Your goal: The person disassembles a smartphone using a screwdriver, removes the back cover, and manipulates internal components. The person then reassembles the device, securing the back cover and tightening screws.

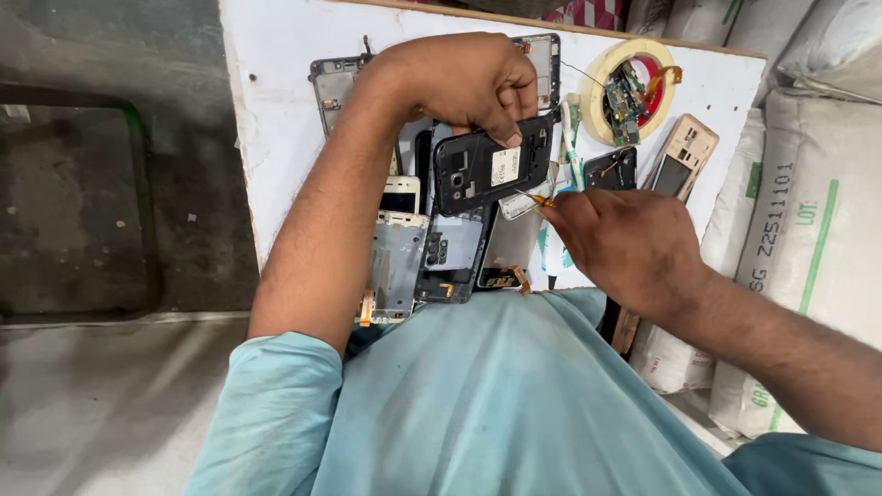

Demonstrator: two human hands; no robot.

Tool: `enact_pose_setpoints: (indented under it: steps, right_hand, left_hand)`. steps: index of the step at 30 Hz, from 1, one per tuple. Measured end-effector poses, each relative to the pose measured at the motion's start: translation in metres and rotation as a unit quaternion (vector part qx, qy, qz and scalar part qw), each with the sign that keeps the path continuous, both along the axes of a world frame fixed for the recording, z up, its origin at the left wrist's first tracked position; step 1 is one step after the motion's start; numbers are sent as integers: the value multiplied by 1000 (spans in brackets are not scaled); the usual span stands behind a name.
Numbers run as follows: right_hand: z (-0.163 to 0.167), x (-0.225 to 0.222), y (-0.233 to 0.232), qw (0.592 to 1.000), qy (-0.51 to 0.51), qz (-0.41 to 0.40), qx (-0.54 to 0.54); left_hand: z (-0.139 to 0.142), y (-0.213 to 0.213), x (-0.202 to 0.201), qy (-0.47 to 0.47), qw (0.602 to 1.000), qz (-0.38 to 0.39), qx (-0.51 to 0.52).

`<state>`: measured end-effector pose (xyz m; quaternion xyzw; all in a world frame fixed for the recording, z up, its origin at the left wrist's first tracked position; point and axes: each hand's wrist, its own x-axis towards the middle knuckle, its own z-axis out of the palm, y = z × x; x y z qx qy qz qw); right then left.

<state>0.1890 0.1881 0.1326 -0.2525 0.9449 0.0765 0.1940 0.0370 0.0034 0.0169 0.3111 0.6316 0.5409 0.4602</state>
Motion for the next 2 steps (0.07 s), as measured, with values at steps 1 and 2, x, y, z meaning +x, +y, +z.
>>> enact_pose_setpoints:
  steps: [1,2]
  right_hand:
    - [0,1,2,1000,9,13,-15]
    - [1,1,4,999,18,26,-30]
  left_hand:
    - [-1,0,1,2,1000,2,1]
    - [-1,-1,1,4,1000,4,2]
